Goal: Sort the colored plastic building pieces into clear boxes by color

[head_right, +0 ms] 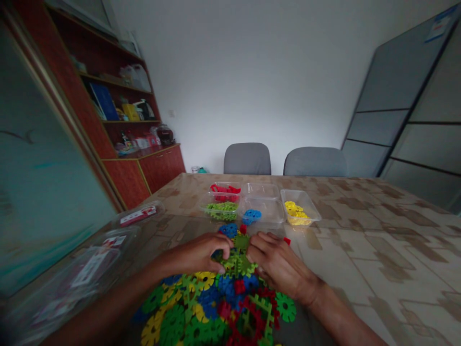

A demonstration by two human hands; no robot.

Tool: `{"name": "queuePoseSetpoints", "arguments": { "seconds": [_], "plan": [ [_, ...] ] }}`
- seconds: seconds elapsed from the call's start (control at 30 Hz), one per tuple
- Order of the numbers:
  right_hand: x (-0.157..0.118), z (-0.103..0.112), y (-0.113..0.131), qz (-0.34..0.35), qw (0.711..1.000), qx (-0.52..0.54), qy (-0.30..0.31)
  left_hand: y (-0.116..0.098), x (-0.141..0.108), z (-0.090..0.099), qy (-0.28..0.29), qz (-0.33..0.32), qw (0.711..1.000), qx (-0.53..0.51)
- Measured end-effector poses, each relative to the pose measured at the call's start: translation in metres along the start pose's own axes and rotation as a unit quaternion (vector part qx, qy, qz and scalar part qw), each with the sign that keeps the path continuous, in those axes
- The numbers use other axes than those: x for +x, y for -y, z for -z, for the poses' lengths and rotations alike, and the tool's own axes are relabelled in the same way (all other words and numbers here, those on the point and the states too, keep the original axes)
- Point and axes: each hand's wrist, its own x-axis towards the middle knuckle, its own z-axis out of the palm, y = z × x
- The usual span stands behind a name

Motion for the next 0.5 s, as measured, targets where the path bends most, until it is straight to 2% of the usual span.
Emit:
{"name": "queuePoseSetpoints", "arguments": {
  "seconds": [0.1,0.17,0.33,0.5],
  "plan": [
    [-0.003,-0.006,-0.008,-0.072,0.996,0.046,0.021,-0.005,0.000,0.000,0.010,0.009,1.000,0.004],
    [-0.005,-0.010,-0.009,-0.094,0.991,0.086,0.049,-0.009,-0.001,0.000,0.017,0.016,1.000,0.012],
    [-0.008,-0.008,-0.007,-0.106,0.977,0.159,0.092,-0.016,-0.001,-0.004,0.015,0.021,0.999,0.046],
    [-0.013,-0.005,-0.005,-0.120,0.969,0.174,0.129,-0.023,-0.004,-0.008,0.017,0.028,0.997,0.070]
  ]
}}
